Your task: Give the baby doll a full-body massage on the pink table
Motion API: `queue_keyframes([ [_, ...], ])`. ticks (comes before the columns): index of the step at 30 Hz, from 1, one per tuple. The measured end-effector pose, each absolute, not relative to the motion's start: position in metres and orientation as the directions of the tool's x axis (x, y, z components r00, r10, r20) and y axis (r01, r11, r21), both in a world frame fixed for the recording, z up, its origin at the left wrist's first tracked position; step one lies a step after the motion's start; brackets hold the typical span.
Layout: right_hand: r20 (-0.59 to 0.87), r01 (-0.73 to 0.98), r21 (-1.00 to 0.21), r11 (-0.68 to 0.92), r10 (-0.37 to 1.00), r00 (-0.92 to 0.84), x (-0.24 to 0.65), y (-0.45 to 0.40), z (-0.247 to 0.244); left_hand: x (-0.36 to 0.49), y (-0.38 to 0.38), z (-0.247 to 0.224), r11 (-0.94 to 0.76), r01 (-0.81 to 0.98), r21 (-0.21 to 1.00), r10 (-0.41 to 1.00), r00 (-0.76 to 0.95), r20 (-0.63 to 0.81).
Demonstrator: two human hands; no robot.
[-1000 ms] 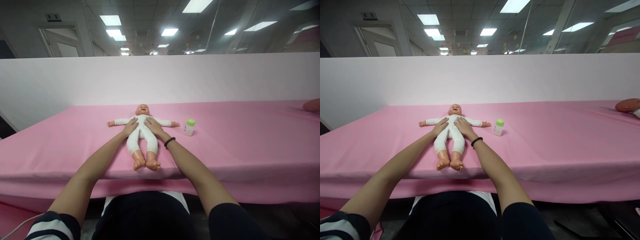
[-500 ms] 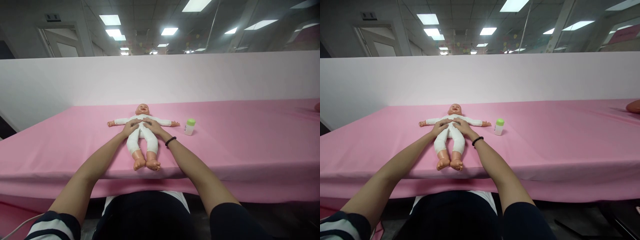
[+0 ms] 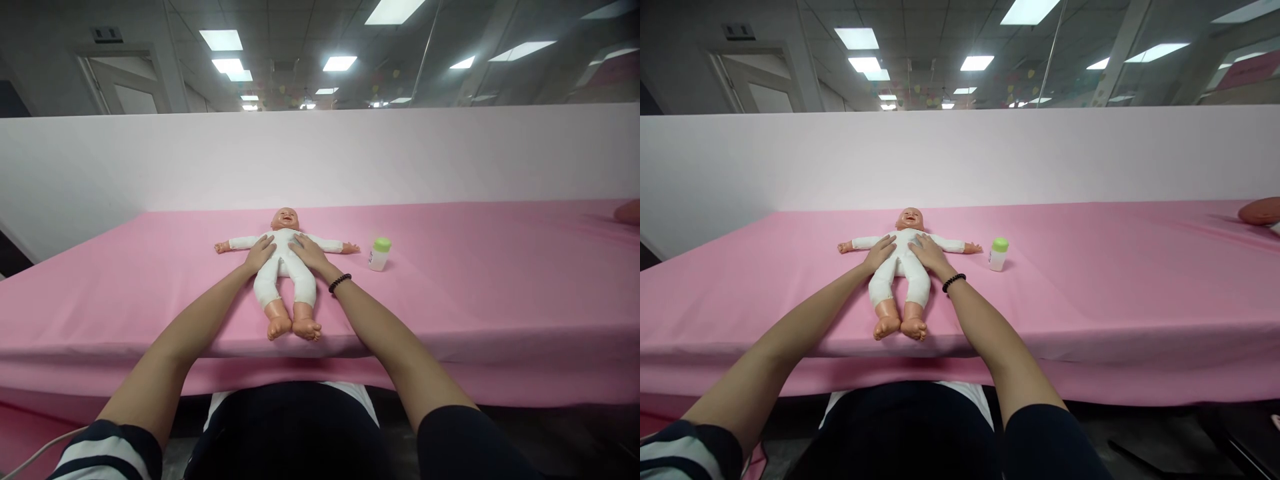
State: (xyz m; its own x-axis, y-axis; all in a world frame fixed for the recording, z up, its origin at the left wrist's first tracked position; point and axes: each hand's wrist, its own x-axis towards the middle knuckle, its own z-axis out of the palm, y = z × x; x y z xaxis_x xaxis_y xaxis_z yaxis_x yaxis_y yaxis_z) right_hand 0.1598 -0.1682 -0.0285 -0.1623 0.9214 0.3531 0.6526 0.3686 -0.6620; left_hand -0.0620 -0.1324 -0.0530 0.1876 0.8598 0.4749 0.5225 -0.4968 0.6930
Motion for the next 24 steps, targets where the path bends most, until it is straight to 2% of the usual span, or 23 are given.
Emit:
queue_keyframes([
  [3, 0.427, 0.666, -0.644, 0.376, 0.899, -0.095, 0.161, -0.17, -0.028, -0.061, -0.139, -0.051, -0.499, 0.524, 0.69, 0.846, 0.12, 0.52],
  [6, 0.482, 0.654, -0.636, 0.409, 0.873, -0.077, 0.161, -0.172, -0.027, -0.059, -0.146, -0.048, -0.556, 0.492, 0.671, 0.811, 0.143, 0.567],
  [11, 0.524, 0.559, -0.632, 0.537, 0.827, -0.202, 0.157, -0.176, -0.026, -0.059, -0.151, -0.043, -0.639, 0.424, 0.642, 0.766, 0.281, 0.578],
  [17, 0.451, 0.505, -0.647, 0.57, 0.821, -0.349, 0.158, -0.17, -0.032, -0.062, -0.145, -0.044, -0.67, 0.41, 0.618, 0.74, 0.424, 0.522],
  [24, 0.34, 0.582, -0.654, 0.484, 0.875, -0.345, 0.16, -0.162, -0.035, -0.064, -0.134, -0.046, -0.66, 0.462, 0.593, 0.75, 0.457, 0.478],
])
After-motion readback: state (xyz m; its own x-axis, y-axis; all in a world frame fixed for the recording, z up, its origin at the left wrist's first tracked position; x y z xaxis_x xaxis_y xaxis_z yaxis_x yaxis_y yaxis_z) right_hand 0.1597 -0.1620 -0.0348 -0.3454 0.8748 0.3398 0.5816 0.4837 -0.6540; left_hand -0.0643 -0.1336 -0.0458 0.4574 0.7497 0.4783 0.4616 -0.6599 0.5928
